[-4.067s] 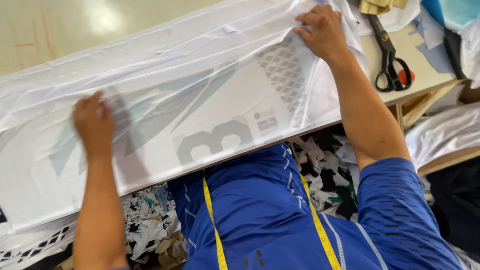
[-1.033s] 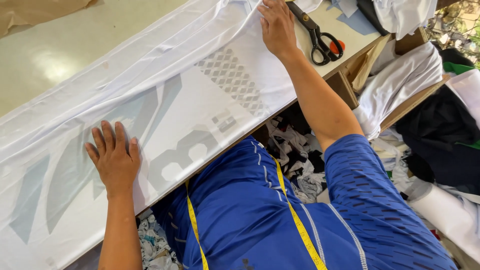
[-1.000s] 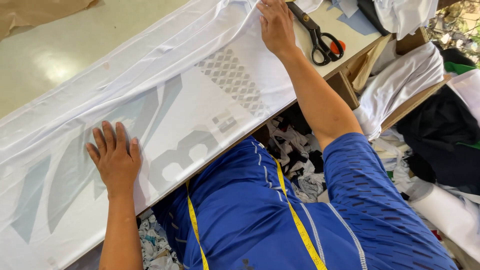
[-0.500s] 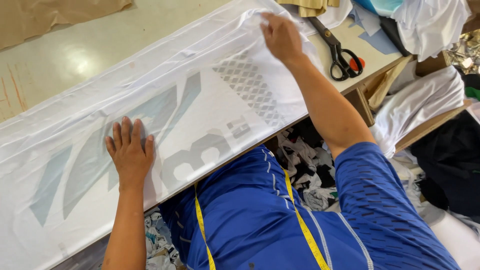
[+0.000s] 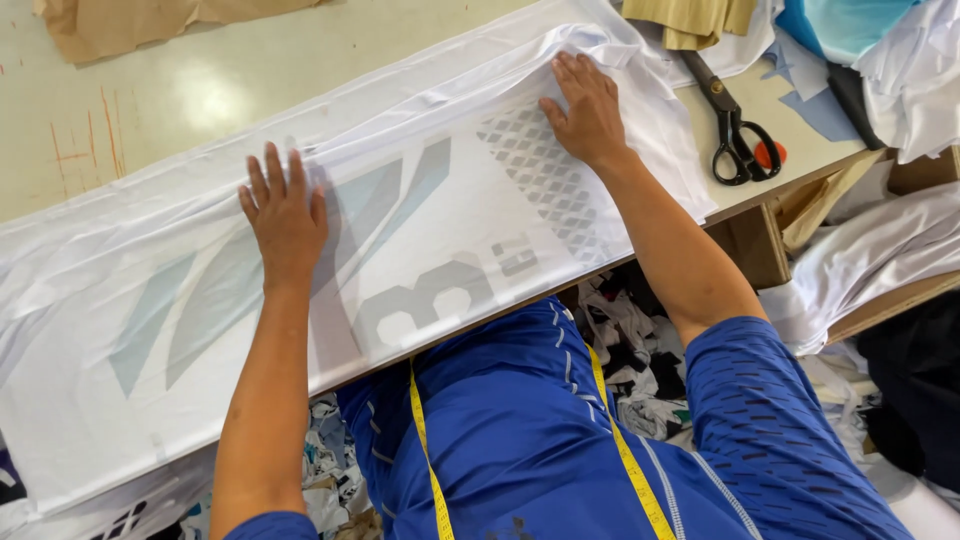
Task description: The person lays a white patterned fabric flat on a table, places a brown paper pattern on top, and uses shears to cut the fabric along the pattern edge. The person then folds the cut fabric piece and places it aside.
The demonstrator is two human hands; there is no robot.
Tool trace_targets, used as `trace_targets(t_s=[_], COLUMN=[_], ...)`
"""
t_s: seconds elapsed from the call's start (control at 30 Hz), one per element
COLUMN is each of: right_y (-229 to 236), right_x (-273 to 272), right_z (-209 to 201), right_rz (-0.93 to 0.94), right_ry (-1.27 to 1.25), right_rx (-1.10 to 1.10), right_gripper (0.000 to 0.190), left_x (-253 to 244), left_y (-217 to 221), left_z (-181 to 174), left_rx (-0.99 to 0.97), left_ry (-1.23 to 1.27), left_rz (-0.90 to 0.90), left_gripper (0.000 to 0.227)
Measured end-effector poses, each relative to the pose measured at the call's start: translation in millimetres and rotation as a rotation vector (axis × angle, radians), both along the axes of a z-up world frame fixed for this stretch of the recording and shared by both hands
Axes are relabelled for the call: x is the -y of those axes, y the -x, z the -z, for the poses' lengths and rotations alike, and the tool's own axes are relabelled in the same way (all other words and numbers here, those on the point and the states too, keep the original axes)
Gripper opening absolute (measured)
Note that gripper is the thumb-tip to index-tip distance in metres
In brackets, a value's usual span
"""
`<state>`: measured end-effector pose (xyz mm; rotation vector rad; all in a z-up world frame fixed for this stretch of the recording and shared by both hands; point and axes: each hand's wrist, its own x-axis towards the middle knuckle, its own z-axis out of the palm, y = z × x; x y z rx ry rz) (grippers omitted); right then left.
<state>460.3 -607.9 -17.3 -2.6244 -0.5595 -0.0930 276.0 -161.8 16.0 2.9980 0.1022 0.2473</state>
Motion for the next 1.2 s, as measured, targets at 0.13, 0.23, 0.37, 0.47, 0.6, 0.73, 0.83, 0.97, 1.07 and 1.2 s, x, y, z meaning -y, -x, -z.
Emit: trace_targets(t_s=[0.13, 0.23, 0.37, 0.47, 0.6, 0.73, 0.83, 0.97, 1.07, 1.2], right_y=[0, 2, -11, -34, -48, -64, -74, -64, -36, 31], right_x=[-2, -2, 7, 25, 50, 73, 85, 87, 70, 40], right_z=[-10, -11, -8, 11, 11, 17, 32, 24, 0, -33], right_rz=[0.021, 0.024, 0.072, 0.127, 0.173, 0.228, 0.268, 0.272, 0.244, -0.119], right_ry=[0.042, 0.08, 0.083, 0.075, -0.108, -0.069, -0.021, -0.071, -0.073, -0.209], right_rx=[-0.085, -0.123, -0.126, -0.064, 0.367, 0.338, 0.306, 0.465, 0.552, 0.444], right_gripper=[0.06, 0.059, 0.059, 0.058, 0.036, 0.041, 0.023, 0.011, 0.007, 0.027], left_x=[11, 5, 8, 8, 26, 52, 53, 55, 55, 56], left_y=[6, 6, 4, 1, 15, 24, 28, 27, 29, 29], left_z=[10, 22, 7, 5, 8, 8, 18, 18, 17, 17], left_rx=[0.201, 0.2, -0.045, -0.046, 0.231, 0.403, 0.326, 0.292, 0.298, 0.301], left_ry=[-0.077, -0.108, 0.098, 0.096, -0.01, -0.043, 0.012, -0.028, -0.05, -0.068], left_rz=[0.256, 0.153, -0.109, -0.179, -0.071, 0.073, 0.043, 0.054, 0.051, 0.051], left_gripper=[0.035, 0.041, 0.059, 0.062, 0.047, 0.027, 0.029, 0.031, 0.032, 0.033])
